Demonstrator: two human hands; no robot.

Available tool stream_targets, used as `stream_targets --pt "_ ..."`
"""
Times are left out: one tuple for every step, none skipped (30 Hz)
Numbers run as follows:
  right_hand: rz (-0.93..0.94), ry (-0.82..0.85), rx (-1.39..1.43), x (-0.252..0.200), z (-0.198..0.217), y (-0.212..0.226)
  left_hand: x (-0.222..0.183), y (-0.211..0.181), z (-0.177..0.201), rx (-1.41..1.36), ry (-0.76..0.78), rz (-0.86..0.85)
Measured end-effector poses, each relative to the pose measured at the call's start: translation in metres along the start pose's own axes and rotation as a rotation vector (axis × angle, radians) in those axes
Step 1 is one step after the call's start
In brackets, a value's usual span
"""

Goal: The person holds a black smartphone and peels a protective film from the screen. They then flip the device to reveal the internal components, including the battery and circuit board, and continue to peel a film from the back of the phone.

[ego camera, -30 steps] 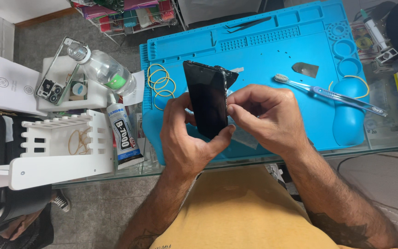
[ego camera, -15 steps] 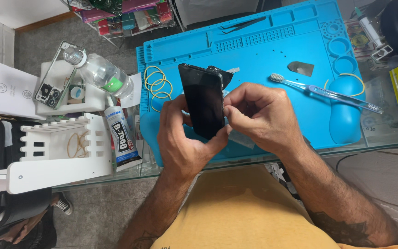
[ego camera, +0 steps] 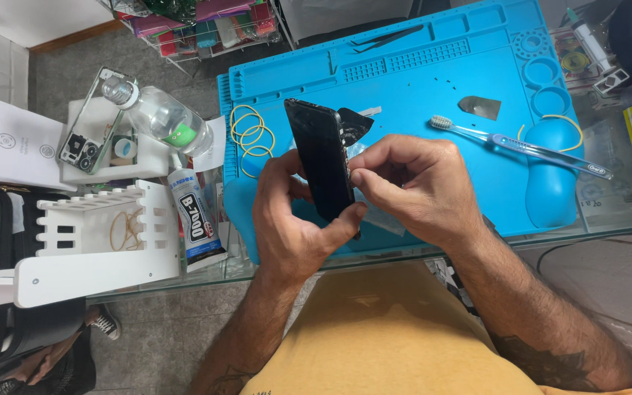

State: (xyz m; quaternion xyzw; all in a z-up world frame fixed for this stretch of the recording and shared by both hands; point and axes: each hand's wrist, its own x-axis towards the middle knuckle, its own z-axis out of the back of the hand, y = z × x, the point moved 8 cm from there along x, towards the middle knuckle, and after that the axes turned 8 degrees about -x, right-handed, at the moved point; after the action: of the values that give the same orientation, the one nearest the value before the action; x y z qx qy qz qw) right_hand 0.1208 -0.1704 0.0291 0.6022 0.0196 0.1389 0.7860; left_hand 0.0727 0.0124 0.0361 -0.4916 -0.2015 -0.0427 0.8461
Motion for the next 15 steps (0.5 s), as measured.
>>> stream_targets --pt "0.004 -0.003 0.002 0.0 0.0 0.0 0.0 0.0 0.0 0.0 0.0 -0.003" --pt "0.009 -0.005 0.004 0.0 0.0 -0.001 0.0 0.0 0.0 0.0 0.0 -0.006" --pt "0.008 -0.007 0.005 0.0 0.0 -0.001 0.0 0.0 -0.001 0.001 0.002 -0.006" --pt "0.005 -0.005 0.006 -0.001 0.001 -0.001 0.0 -0.001 -0.001 0.021 -0.007 -0.025" --pt "0.003 -0.004 0.006 -0.001 0.001 -0.001 0.0 -0.002 -0.001 0.041 -0.015 -0.044" --pt "0.002 -0.006 0.007 -0.001 0.001 0.0 -0.001 -0.003 -0.001 0.041 -0.013 -0.045" --pt "-0.006 -0.006 0.012 -0.001 0.001 0.0 -0.001 -0.006 0.001 0.053 -0.024 -0.051" --pt "-0.015 -0.006 0.018 -0.001 0.001 0.0 -0.001 -0.008 0.002 0.065 -0.035 -0.057" --pt "-0.016 -0.006 0.018 -0.001 0.001 0.0 -0.001 -0.008 0.001 0.065 -0.035 -0.057" --pt "-0.01 -0.004 0.015 -0.001 0.001 0.0 -0.001 -0.009 0.001 0.065 -0.048 -0.08" --pt "-0.004 -0.001 0.012 -0.001 0.001 0.001 -0.002 -0.011 0.002 0.065 -0.062 -0.103" --pt "-0.004 0.0 0.012 -0.002 0.001 0.001 -0.002 -0.011 0.001 0.065 -0.062 -0.103" --pt "-0.003 0.0 -0.003 -0.002 0.002 0.001 -0.002 -0.011 0.002 0.073 -0.071 -0.115" --pt "-0.002 0.0 -0.018 -0.002 0.002 0.001 -0.002 -0.012 0.002 0.081 -0.08 -0.126" --pt "-0.003 0.0 -0.018 -0.002 0.002 0.001 -0.003 -0.013 0.002 0.081 -0.08 -0.126"
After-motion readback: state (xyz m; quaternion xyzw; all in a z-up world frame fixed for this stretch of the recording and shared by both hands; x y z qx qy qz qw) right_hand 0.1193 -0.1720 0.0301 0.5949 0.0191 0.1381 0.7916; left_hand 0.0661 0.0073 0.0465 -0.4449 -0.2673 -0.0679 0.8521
